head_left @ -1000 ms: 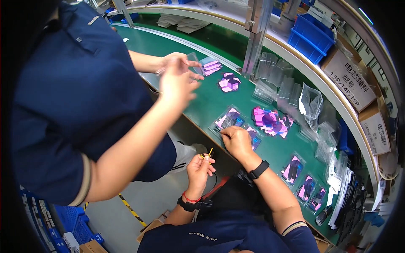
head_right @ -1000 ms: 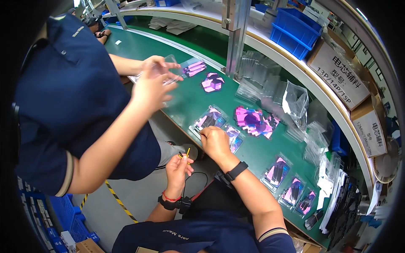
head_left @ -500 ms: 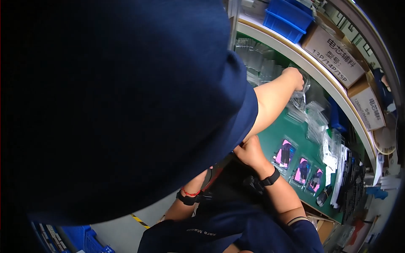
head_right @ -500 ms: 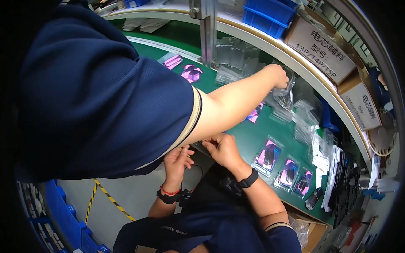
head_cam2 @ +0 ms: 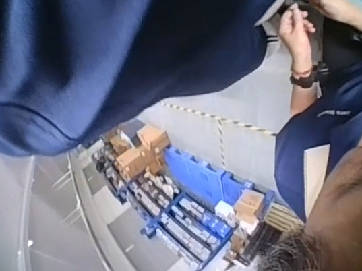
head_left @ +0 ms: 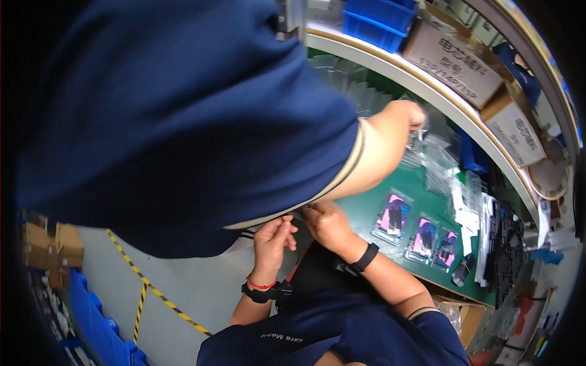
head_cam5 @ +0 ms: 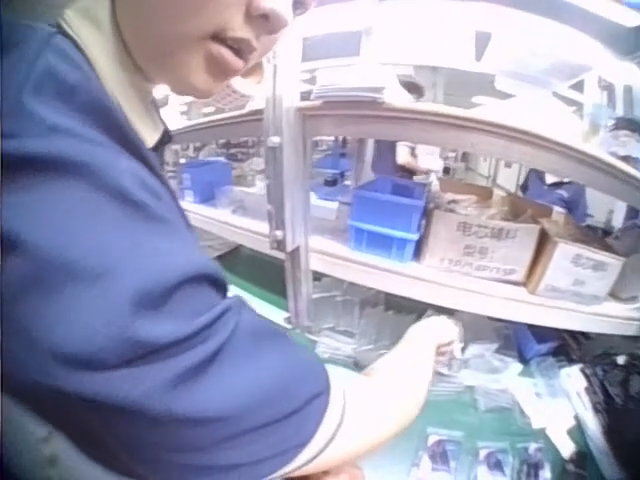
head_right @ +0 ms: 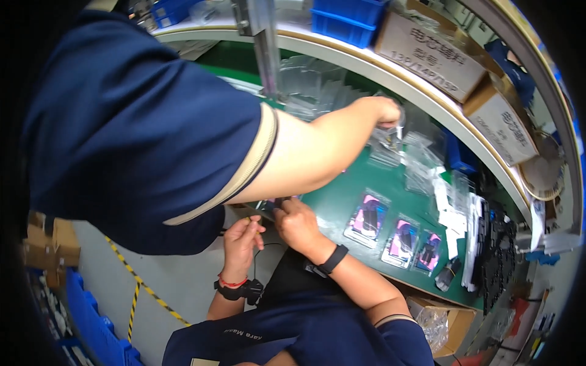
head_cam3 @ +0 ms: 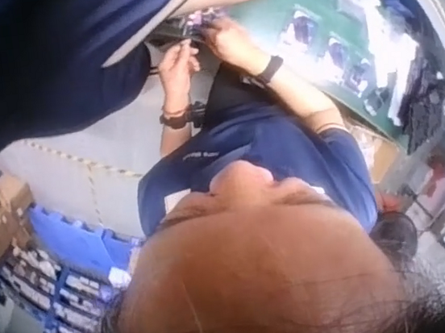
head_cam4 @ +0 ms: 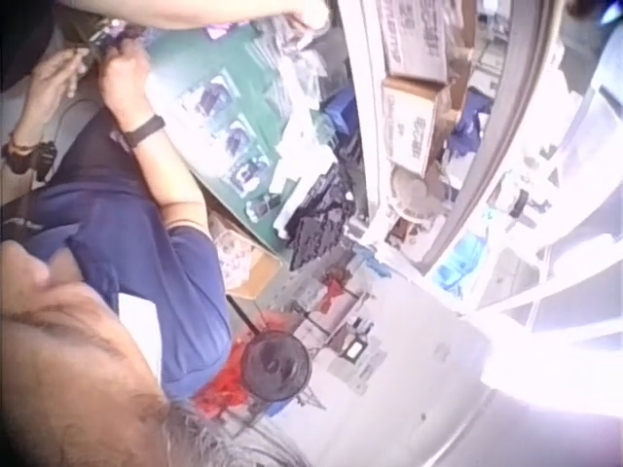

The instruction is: Sorting and assembling small electronic components into trays and bags on a production line.

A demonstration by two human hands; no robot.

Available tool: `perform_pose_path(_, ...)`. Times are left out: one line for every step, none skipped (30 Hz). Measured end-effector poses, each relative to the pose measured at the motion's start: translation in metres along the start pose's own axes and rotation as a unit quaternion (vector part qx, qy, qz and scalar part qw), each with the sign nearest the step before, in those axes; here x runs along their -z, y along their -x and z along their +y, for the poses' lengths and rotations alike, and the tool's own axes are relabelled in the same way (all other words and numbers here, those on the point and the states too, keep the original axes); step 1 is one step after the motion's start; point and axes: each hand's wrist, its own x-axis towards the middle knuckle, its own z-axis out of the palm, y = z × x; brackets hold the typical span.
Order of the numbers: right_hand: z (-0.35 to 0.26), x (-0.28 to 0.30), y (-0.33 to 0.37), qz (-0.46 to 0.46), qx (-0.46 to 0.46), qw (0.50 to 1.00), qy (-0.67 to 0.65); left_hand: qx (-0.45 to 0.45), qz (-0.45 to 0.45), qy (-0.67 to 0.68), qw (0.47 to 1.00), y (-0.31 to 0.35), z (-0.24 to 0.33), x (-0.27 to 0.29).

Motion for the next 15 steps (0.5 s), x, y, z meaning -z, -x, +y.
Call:
perform_pose_path(0.000, 0.000, 0.001, -0.001, -0.005, 1.000, 0.007, 0.009, -0.001, 0.009, 1.000, 0.002, 0.002, -0.002)
perform_pose_path(-0.001, -0.001, 0.002, -0.001, -0.010, 1.000, 0.014, 0.003, -0.002, 0.012, 1.000, 0.004, 0.001, 0.000)
perform_pose_path(-0.002, -0.002, 0.003, -0.002, -0.007, 1.000, 0.007, 0.006, 0.004, 0.010, 1.000, 0.006, 0.002, 0.001)
perform_pose_path(-0.003, -0.002, 0.004, -0.002, 0.003, 1.000, 0.011, 0.009, 0.010, 0.009, 1.000, 0.008, 0.003, 0.002)
perform_pose_path(-0.004, -0.003, 0.004, -0.001, 0.012, 1.000, 0.017, 0.007, 0.014, 0.007, 1.000, 0.009, 0.004, 0.004)
perform_pose_path(-0.006, -0.003, 0.004, -0.002, 0.014, 1.000, 0.014, 0.010, 0.016, 0.009, 1.000, 0.009, 0.006, 0.006)
perform_pose_path(-0.009, -0.001, 0.003, 0.001, 0.010, 1.000, 0.004, 0.013, 0.016, 0.010, 1.000, 0.010, 0.008, 0.006)
perform_pose_path(-0.011, 0.002, 0.002, 0.004, 0.005, 1.000, -0.005, 0.013, 0.018, 0.010, 1.000, 0.011, 0.008, 0.005)
perform_pose_path(-0.013, 0.006, 0.003, 0.003, 0.004, 1.000, -0.005, 0.014, 0.016, 0.001, 1.000, 0.012, 0.008, 0.002)
perform_pose_path(-0.013, 0.012, 0.004, 0.017, -0.020, 1.000, -0.011, 0.017, 0.013, -0.008, 1.000, 0.013, 0.008, -0.001)
perform_pose_path(-0.014, 0.018, 0.005, 0.032, -0.047, 0.998, -0.015, 0.018, 0.008, -0.008, 1.000, 0.013, 0.006, -0.005)
perform_pose_path(-0.013, 0.024, 0.007, 0.033, -0.051, 0.998, -0.011, 0.025, -0.018, -0.016, 0.999, 0.013, 0.002, -0.008)
perform_pose_path(-0.011, 0.030, 0.008, 0.005, -0.089, 0.990, -0.110, 0.032, -0.046, -0.023, 0.998, 0.013, -0.001, -0.012)
perform_pose_path(-0.010, 0.037, 0.010, -0.022, -0.128, 0.970, -0.208, 0.037, -0.054, -0.022, 0.998, 0.013, -0.005, -0.014)
perform_pose_path(-0.012, 0.043, 0.013, -0.072, -0.204, 0.930, -0.298, 0.047, -0.092, -0.028, 0.994, 0.014, -0.007, -0.017)
